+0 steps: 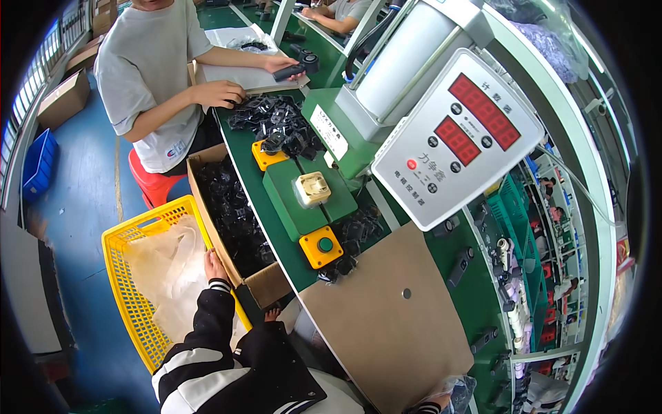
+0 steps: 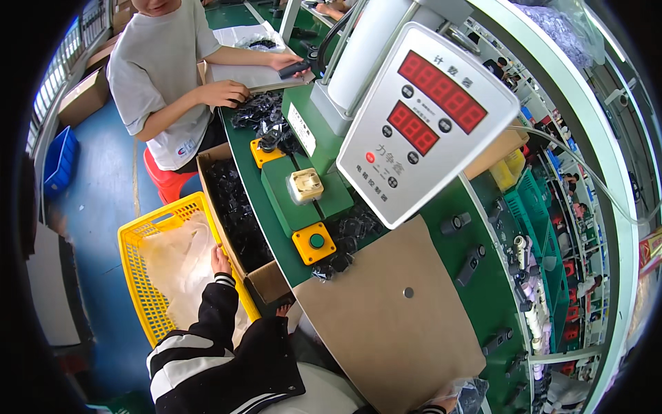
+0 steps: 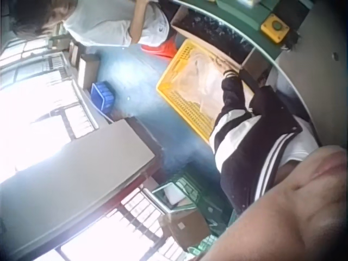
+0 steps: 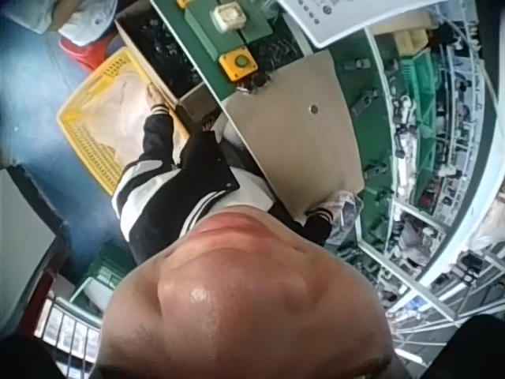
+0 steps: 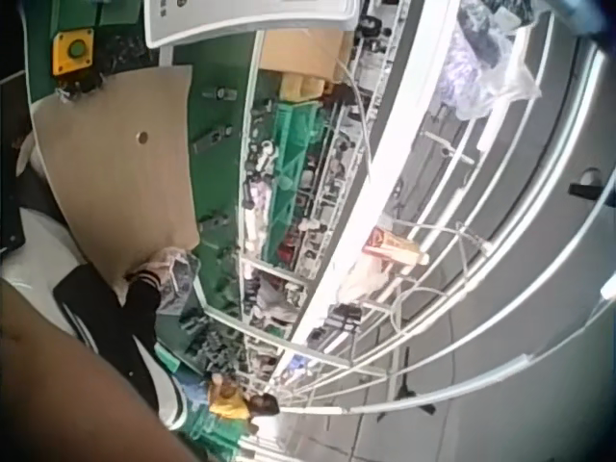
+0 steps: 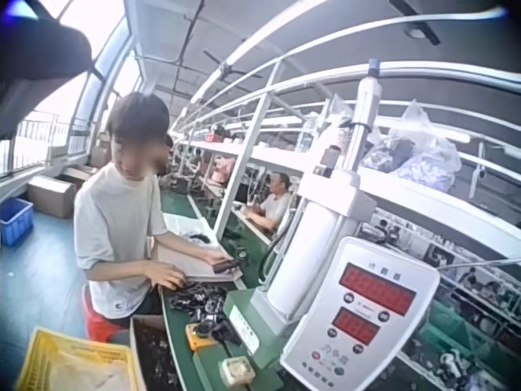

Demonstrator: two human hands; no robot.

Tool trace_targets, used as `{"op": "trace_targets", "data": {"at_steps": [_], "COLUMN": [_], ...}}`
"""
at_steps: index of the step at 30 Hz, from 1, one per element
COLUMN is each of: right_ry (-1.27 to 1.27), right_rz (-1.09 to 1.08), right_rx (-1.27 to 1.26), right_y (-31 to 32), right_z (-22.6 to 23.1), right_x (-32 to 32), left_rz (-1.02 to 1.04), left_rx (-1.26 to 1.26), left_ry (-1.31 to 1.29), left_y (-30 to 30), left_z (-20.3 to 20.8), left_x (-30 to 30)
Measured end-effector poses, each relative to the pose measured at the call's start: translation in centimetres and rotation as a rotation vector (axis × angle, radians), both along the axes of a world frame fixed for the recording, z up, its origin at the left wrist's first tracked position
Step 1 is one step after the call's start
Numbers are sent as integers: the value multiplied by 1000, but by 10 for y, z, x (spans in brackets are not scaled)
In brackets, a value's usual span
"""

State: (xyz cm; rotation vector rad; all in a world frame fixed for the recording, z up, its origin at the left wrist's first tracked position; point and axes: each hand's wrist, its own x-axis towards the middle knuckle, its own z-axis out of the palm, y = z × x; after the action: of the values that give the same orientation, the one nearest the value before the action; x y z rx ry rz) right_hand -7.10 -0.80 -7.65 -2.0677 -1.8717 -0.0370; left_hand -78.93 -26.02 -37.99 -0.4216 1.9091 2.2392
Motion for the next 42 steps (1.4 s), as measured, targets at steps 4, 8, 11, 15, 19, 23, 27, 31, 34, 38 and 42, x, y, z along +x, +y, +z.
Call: {"op": "trace_targets", "data": {"at_steps": [4,8,11,15,19,23,27,31,34,38,42], "right_ry": [-21,-136,7,509,853,900,952,1001,1005,1030,1039], "right_rz": [42,146,297,30,162,202,293,349,388,379,340], "right_rx": [37,184,157,-450,-596,-711,-807,-837,-836,-837,-826], "right_y": [-3,-17,-14,-7,-13,-10,-3,-7,-5,-3,-4], "right_z": [-12,14,33,49,64,73,76,75,73,69,67], "right_x": [36,-7,-9,0,2,9,16,25,27,30,31], "left_rz": [18,8,19,53,-27,-82,-104,-210,-329,-379,-371], "left_rx": [-41,-87,-116,-204,-230,-155,-130,-140,-17,-227,-174], "left_ry": [1,-13,18,137,74,-4,103,260,369,614,561], "left_y": [-7,0,6,7,4,23,15,38,64,89,95], "left_z": [-1,3,22,56,100,186,185,219,266,269,278], "left_x": [32,69,91,101,124,154,141,134,147,144,149]}}
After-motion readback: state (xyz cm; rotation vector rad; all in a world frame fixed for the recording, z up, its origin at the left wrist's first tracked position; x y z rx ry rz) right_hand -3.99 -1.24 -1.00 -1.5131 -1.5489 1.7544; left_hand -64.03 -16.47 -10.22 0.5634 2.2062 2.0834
